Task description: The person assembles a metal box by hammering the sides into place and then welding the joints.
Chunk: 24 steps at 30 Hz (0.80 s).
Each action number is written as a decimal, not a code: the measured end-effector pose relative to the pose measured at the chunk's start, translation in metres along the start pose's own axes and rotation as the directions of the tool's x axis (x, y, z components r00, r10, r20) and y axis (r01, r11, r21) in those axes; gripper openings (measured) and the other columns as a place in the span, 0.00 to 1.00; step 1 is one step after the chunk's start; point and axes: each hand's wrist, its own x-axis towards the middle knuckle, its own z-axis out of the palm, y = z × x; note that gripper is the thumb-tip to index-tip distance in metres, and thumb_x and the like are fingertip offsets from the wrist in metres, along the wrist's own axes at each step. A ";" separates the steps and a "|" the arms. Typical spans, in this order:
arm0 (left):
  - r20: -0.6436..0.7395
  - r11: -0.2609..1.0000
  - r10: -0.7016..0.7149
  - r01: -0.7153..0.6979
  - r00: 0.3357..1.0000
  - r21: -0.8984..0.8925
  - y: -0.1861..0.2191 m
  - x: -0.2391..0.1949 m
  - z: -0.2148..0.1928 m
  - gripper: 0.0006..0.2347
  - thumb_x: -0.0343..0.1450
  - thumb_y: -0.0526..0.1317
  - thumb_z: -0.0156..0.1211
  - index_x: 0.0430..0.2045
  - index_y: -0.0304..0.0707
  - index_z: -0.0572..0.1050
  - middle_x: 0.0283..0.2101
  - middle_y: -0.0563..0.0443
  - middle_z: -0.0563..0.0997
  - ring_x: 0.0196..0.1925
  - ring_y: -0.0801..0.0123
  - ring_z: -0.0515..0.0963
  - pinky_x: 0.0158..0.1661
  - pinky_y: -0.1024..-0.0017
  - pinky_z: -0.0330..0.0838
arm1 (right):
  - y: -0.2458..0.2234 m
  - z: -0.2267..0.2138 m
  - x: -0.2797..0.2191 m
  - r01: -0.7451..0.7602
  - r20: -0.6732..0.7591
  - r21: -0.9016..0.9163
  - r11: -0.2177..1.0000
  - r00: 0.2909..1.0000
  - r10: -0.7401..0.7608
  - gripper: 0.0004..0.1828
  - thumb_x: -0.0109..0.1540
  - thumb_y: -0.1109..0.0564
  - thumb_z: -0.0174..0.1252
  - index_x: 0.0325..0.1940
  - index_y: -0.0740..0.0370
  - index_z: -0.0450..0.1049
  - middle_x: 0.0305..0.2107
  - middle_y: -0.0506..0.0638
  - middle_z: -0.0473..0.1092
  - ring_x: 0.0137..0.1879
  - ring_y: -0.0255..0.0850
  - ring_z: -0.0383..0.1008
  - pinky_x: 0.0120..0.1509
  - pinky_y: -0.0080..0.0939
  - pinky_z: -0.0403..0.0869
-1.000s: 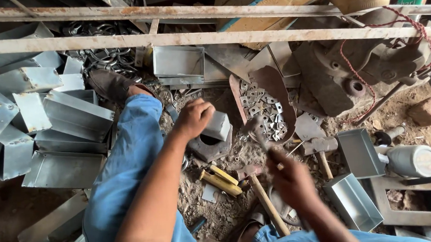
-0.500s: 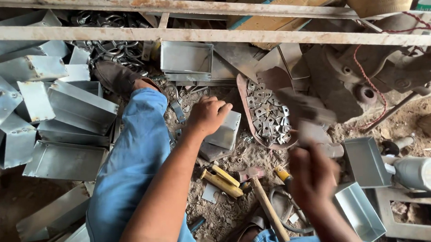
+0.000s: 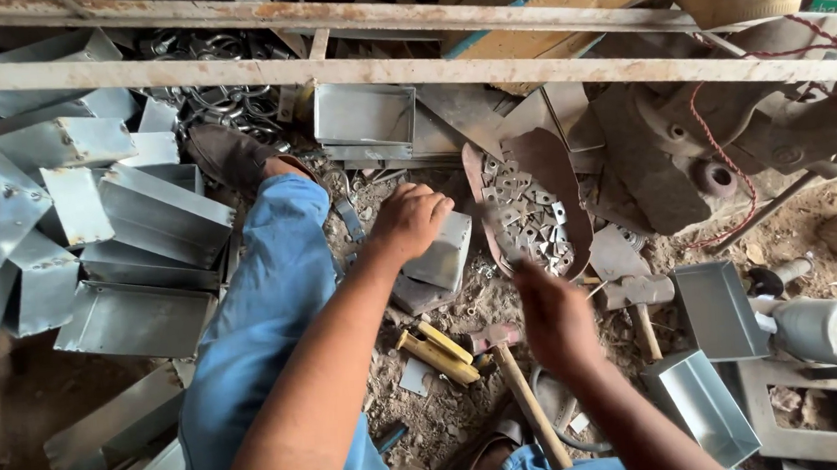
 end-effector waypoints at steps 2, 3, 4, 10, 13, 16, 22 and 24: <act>0.030 0.999 -0.014 0.013 0.999 0.043 0.012 -0.002 -0.004 0.19 0.79 0.50 0.39 0.41 0.44 0.81 0.47 0.50 0.82 0.56 0.58 0.75 0.59 0.58 0.66 | -0.001 0.002 0.007 -0.044 0.148 -0.153 0.987 0.987 0.067 0.17 0.68 0.56 0.52 0.60 0.59 0.76 0.21 0.50 0.76 0.15 0.34 0.67 0.15 0.36 0.66; 0.046 0.998 -0.023 0.020 0.999 0.064 0.017 -0.004 -0.006 0.19 0.79 0.50 0.39 0.40 0.45 0.82 0.48 0.52 0.82 0.57 0.59 0.75 0.59 0.59 0.65 | -0.002 -0.003 0.009 -0.036 0.108 -0.146 0.989 0.993 0.052 0.18 0.68 0.56 0.52 0.61 0.59 0.75 0.20 0.50 0.76 0.14 0.33 0.67 0.14 0.36 0.65; 0.046 0.998 -0.037 0.035 0.998 0.058 0.019 -0.003 -0.008 0.19 0.78 0.51 0.39 0.41 0.46 0.81 0.49 0.53 0.81 0.57 0.60 0.74 0.59 0.57 0.63 | -0.001 -0.012 0.008 -0.033 0.068 -0.141 0.989 0.997 0.042 0.18 0.68 0.56 0.52 0.62 0.59 0.75 0.19 0.50 0.76 0.14 0.33 0.67 0.14 0.37 0.65; 0.065 0.995 -0.097 0.096 0.993 0.024 0.028 -0.003 -0.015 0.18 0.77 0.53 0.40 0.43 0.51 0.81 0.50 0.57 0.80 0.60 0.62 0.71 0.61 0.47 0.55 | -0.004 -0.001 -0.001 0.060 0.032 -0.052 0.997 0.998 -0.058 0.19 0.69 0.58 0.50 0.64 0.59 0.72 0.27 0.48 0.77 0.16 0.31 0.68 0.14 0.33 0.66; 0.023 0.996 -0.082 0.081 0.996 0.038 0.030 -0.004 -0.011 0.18 0.76 0.54 0.41 0.44 0.51 0.80 0.51 0.56 0.80 0.60 0.61 0.71 0.59 0.47 0.56 | -0.001 -0.012 0.005 -0.096 0.075 -0.111 0.989 0.992 0.104 0.24 0.68 0.57 0.51 0.69 0.57 0.69 0.19 0.51 0.75 0.14 0.34 0.65 0.13 0.36 0.64; 0.088 0.994 -0.108 0.105 0.990 0.041 0.026 -0.005 -0.005 0.19 0.78 0.54 0.40 0.45 0.50 0.80 0.50 0.56 0.80 0.60 0.63 0.72 0.60 0.49 0.59 | 0.001 -0.006 0.006 0.139 -0.151 -0.086 0.987 0.977 -0.151 0.21 0.72 0.58 0.49 0.71 0.57 0.68 0.24 0.51 0.75 0.18 0.31 0.67 0.16 0.32 0.65; 0.008 0.998 -0.051 0.051 0.999 0.036 0.030 -0.003 -0.005 0.19 0.76 0.54 0.41 0.44 0.48 0.81 0.49 0.53 0.81 0.56 0.60 0.74 0.57 0.47 0.58 | -0.001 -0.012 0.013 -0.133 0.056 -0.185 0.974 0.988 0.146 0.28 0.69 0.57 0.50 0.75 0.45 0.64 0.17 0.54 0.74 0.15 0.35 0.64 0.16 0.37 0.64; 0.000 0.999 -0.030 0.030 1.000 0.042 0.029 -0.006 -0.004 0.19 0.77 0.53 0.40 0.44 0.47 0.81 0.48 0.54 0.82 0.56 0.61 0.74 0.58 0.49 0.60 | 0.002 -0.012 0.013 -0.065 -0.042 -0.129 0.990 0.997 0.060 0.29 0.69 0.58 0.49 0.76 0.44 0.62 0.19 0.54 0.74 0.16 0.34 0.65 0.17 0.34 0.65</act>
